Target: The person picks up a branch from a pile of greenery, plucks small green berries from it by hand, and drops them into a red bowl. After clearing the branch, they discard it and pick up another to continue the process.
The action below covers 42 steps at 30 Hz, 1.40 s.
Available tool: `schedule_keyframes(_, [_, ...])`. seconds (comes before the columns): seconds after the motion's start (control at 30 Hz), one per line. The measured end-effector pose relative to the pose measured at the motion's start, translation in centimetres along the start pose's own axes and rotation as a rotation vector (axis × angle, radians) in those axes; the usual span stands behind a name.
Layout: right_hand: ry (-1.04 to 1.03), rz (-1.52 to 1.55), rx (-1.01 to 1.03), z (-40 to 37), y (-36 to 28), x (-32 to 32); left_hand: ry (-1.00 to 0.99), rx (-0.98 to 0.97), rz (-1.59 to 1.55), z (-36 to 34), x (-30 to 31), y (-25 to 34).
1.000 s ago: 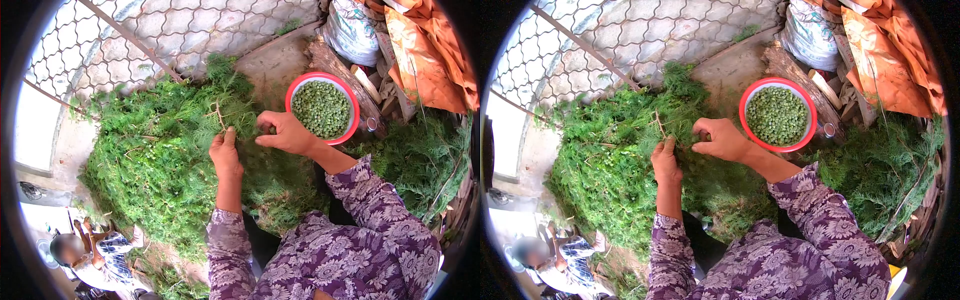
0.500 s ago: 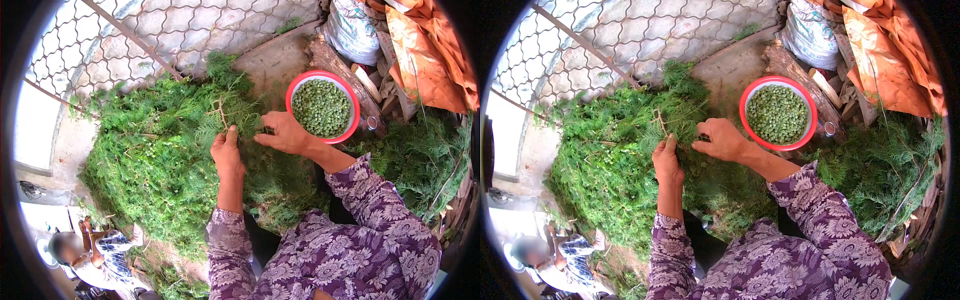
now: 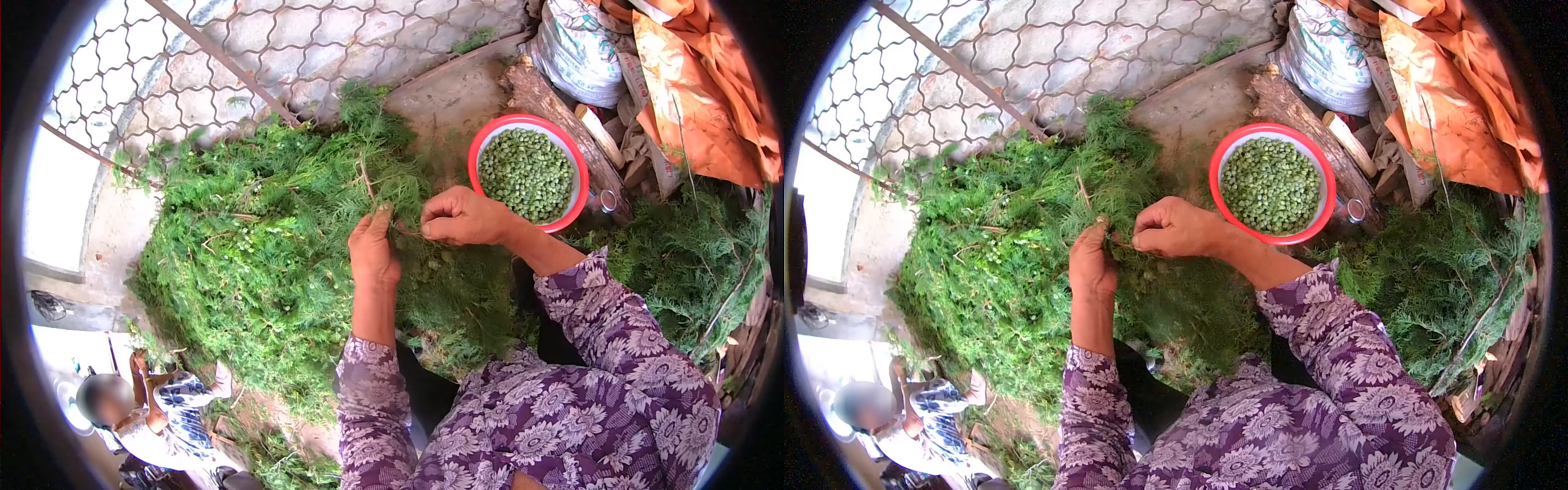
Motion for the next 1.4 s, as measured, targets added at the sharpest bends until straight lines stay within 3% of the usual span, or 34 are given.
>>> schedule_keyframes(0.27, [0.031,-0.202,0.177,0.2,0.2,0.4,0.023,0.003,0.007,-0.5,-0.4,0.4])
schedule_keyframes(0.6, [-0.061,-0.061,0.089,-0.2,-0.2,-0.3,0.003,0.044,-0.024,-0.7,-0.4,0.9])
schedule_keyframes(0.87, [0.020,-0.230,0.245,0.0,0.1,0.3,-0.011,0.020,-0.050,-0.7,-0.5,1.0])
schedule_keyframes(1.0, [0.007,-0.196,0.240,-0.2,-0.1,0.1,-0.012,0.038,-0.017,-0.8,-0.5,1.0])
schedule_keyframes(1.17, [-0.100,0.082,0.041,-0.8,-0.3,-0.2,-0.008,0.007,-0.033,-0.8,-0.6,1.0])
schedule_keyframes(1.4, [-0.047,0.102,0.001,0.1,0.7,-0.2,-0.018,0.020,-0.036,-0.8,-0.1,0.8])
Point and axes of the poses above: each hand's wrist, its own z-axis towards the middle knuckle, its own x-axis out of the back of the hand, y = z × x, the point moved 4 cm from there along z, towards the middle knuckle, and after that the axes turned 13 degrees about -x, right-handed, at the moved point
